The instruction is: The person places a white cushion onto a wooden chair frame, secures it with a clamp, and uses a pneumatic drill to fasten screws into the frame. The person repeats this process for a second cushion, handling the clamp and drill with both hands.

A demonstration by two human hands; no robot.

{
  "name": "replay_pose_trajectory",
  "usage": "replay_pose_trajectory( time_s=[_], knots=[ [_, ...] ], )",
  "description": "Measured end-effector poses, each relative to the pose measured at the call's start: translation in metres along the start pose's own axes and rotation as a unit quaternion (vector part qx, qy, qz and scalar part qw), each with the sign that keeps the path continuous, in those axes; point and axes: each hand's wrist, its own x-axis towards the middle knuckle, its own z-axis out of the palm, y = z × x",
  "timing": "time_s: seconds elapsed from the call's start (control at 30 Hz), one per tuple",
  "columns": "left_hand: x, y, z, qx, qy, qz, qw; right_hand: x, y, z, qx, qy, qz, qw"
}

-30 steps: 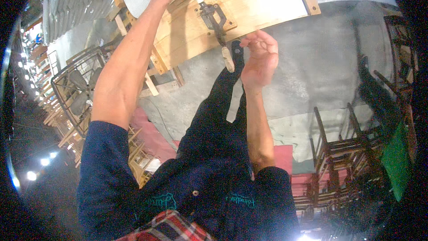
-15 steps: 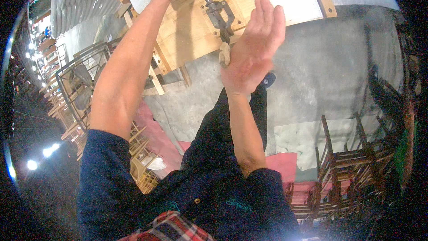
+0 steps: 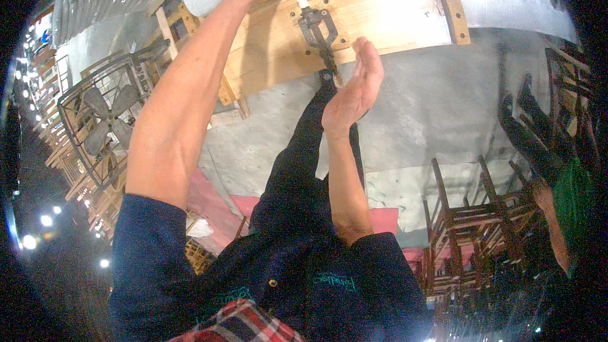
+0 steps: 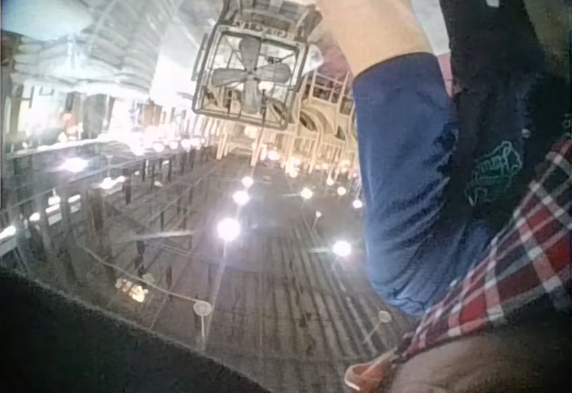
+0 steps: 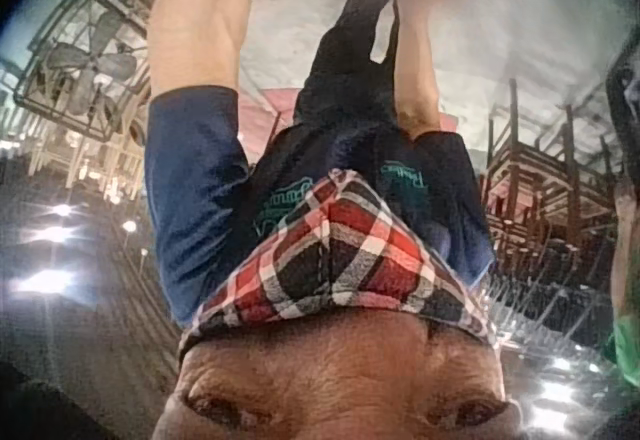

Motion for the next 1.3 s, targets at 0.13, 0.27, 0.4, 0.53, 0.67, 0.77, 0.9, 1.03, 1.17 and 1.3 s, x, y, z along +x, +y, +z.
replay_pose_trajectory(
  time_s=[0.13, 0.27, 0.4, 0.53, 0.67, 0.77, 0.9, 1.03, 1.17, 1.3],
  knots=[
    [-0.005, -0.004, -0.003, 0.006, 0.006, 0.012, 1.000, -0.016, 0.007, -0.057, -0.070, 0.086, 0.229, 0.967],
    [-0.003, 0.000, -0.005, -0.007, -0.006, -0.002, 1.000, -0.010, -0.005, -0.070, -0.047, -0.038, 0.465, 0.883],
    [-0.006, 0.000, -0.002, -0.009, -0.008, -0.001, 1.000, -0.013, -0.049, -0.038, -0.228, -0.111, 0.223, 0.941],
    [-0.001, 0.001, -0.003, -0.011, -0.011, -0.001, 1.000, -0.015, -0.021, -0.030, -0.247, -0.079, 0.025, 0.966],
    [0.001, -0.001, -0.008, 0.010, -0.041, -0.011, 0.999, 0.003, -0.017, -0.018, -0.152, -0.112, -0.074, 0.979],
    [0.000, 0.000, -0.004, 0.003, -0.040, -0.009, 0.999, -0.008, -0.019, -0.016, 0.008, -0.119, 0.051, 0.992],
    [-0.003, -0.003, -0.006, 0.008, -0.046, -0.002, 0.999, 0.002, -0.025, -0.003, 0.071, -0.113, -0.028, 0.991],
    [-0.001, 0.000, -0.007, 0.024, -0.041, 0.006, 0.999, -0.004, -0.016, 0.007, 0.000, -0.039, -0.061, 0.997],
    [-0.001, 0.001, -0.006, 0.019, -0.041, 0.014, 0.999, 0.008, -0.016, 0.021, -0.005, -0.068, -0.114, 0.991],
    [0.000, -0.002, -0.008, -0.013, -0.045, 0.007, 0.999, 0.026, -0.026, 0.007, -0.063, -0.223, -0.129, 0.964]
  ],
)
